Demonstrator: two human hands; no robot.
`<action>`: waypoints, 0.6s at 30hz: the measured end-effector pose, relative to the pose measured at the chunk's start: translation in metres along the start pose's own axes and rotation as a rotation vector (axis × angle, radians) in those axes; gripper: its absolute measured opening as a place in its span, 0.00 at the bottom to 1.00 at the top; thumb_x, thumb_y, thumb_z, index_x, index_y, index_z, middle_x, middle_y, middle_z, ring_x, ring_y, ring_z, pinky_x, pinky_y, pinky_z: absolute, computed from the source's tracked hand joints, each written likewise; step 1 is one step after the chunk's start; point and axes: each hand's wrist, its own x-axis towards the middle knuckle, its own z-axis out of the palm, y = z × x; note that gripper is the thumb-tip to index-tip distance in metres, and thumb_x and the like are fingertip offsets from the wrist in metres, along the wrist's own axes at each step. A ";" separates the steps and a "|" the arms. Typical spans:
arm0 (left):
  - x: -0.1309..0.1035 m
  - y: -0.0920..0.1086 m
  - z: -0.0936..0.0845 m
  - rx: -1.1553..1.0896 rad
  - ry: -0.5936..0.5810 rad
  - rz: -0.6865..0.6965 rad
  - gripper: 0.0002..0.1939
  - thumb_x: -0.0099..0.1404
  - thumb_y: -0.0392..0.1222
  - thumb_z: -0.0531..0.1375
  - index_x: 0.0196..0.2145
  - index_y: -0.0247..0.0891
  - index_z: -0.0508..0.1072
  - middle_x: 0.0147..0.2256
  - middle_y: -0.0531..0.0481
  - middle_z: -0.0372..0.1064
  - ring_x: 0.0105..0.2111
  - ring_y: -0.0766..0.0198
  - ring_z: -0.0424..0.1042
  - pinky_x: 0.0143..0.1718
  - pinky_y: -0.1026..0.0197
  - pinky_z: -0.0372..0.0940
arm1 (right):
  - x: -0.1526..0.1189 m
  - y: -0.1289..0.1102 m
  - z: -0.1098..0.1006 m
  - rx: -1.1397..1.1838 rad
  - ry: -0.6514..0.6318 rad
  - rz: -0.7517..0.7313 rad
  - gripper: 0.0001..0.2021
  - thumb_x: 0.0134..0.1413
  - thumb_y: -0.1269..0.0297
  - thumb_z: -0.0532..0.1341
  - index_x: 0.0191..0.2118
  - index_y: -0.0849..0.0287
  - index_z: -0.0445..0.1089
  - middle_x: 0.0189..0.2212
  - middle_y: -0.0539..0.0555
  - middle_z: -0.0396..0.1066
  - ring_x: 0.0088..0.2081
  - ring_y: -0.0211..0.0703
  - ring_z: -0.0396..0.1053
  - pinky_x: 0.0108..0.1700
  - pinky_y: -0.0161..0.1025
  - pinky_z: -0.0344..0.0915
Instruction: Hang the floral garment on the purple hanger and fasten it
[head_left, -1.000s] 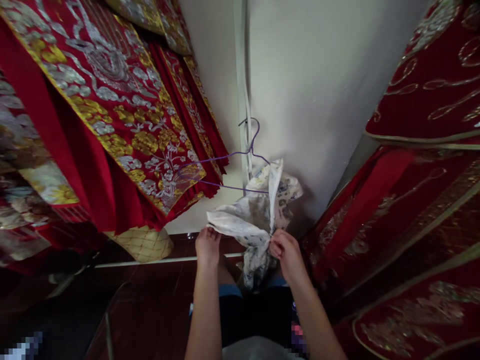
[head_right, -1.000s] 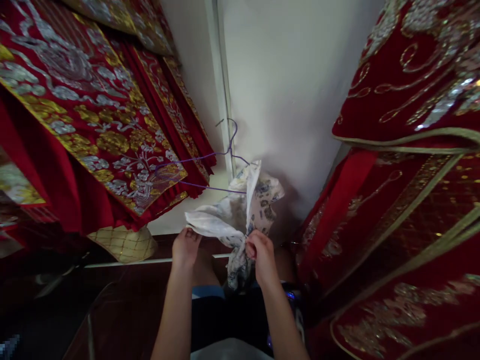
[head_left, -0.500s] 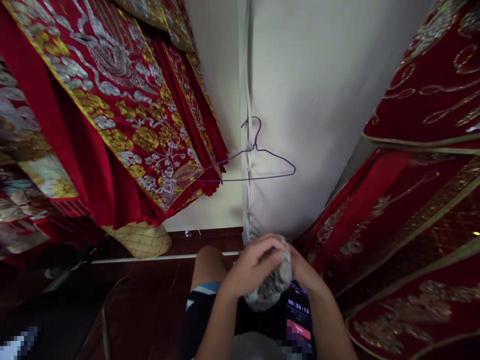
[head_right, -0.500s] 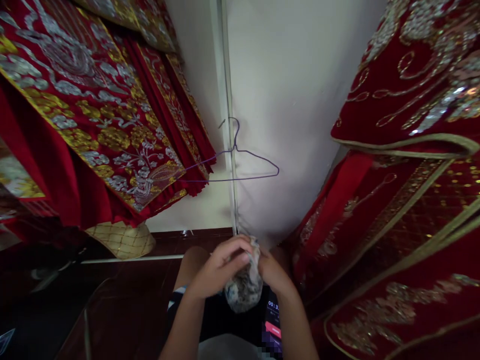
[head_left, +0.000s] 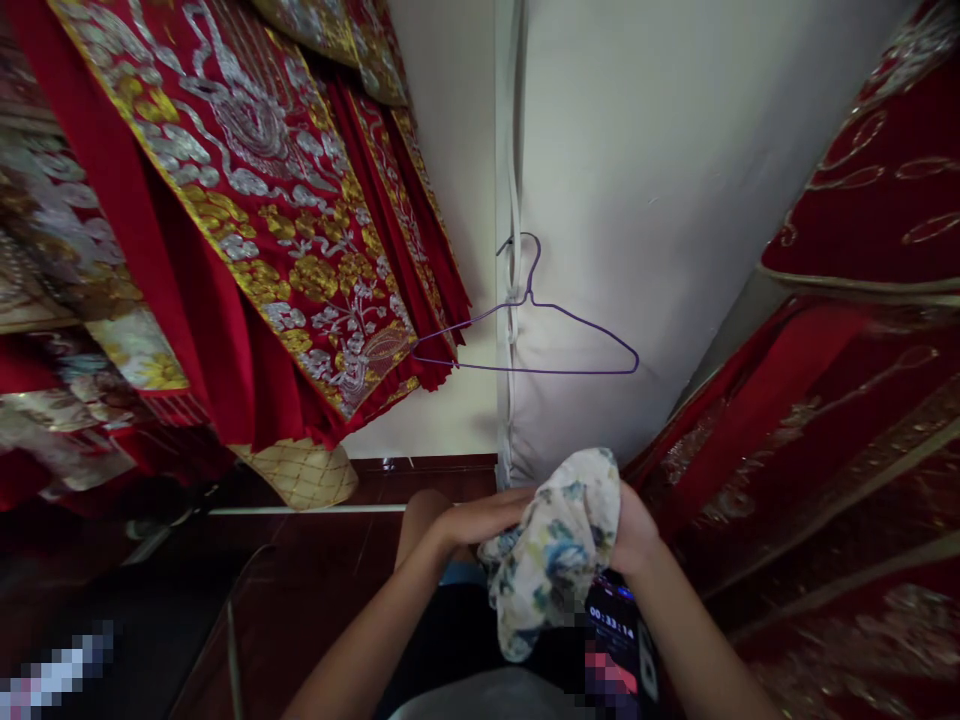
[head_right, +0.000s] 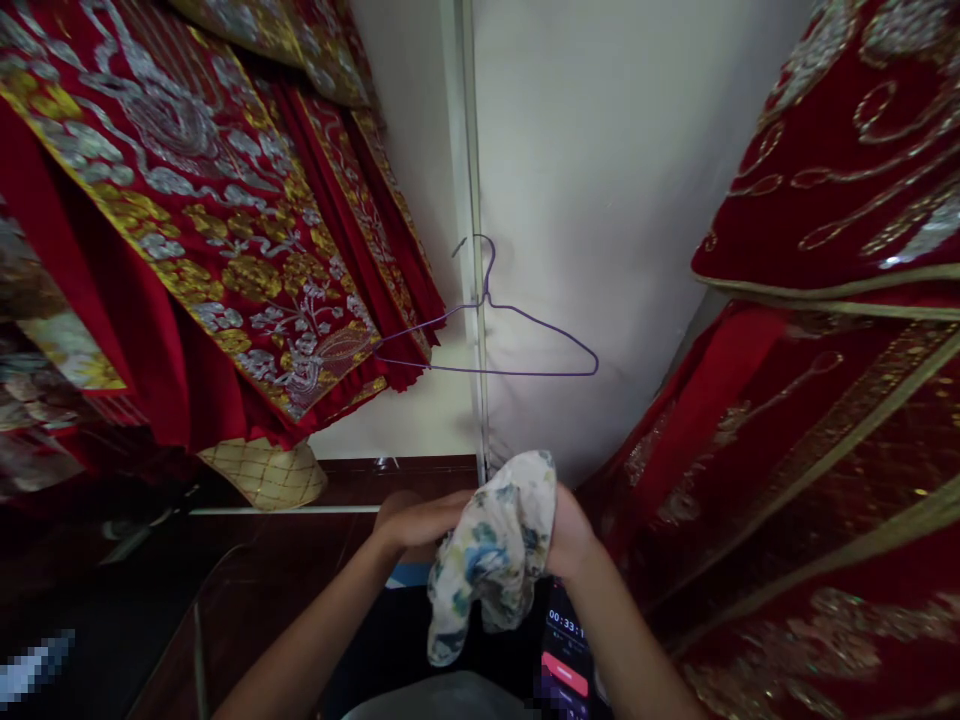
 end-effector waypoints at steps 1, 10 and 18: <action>-0.003 -0.005 -0.003 0.039 -0.014 -0.032 0.33 0.60 0.71 0.58 0.47 0.42 0.79 0.46 0.45 0.76 0.50 0.50 0.71 0.55 0.50 0.63 | -0.001 -0.008 -0.004 -0.015 0.038 -0.030 0.25 0.41 0.36 0.64 0.20 0.55 0.71 0.24 0.60 0.77 0.40 0.60 0.77 0.42 0.51 0.72; -0.064 -0.014 -0.038 0.522 0.285 -0.039 0.17 0.60 0.53 0.65 0.41 0.40 0.79 0.35 0.49 0.77 0.35 0.54 0.73 0.38 0.61 0.64 | -0.005 -0.076 -0.024 -0.418 0.079 -0.177 0.19 0.26 0.54 0.76 0.26 0.58 0.76 0.25 0.56 0.77 0.27 0.52 0.74 0.33 0.44 0.72; -0.079 -0.015 -0.079 0.697 0.614 0.097 0.04 0.57 0.35 0.64 0.30 0.42 0.78 0.28 0.47 0.74 0.30 0.56 0.71 0.35 0.62 0.60 | 0.051 -0.098 -0.030 -1.173 0.273 -0.672 0.08 0.43 0.65 0.67 0.33 0.57 0.77 0.29 0.51 0.76 0.32 0.45 0.71 0.37 0.39 0.67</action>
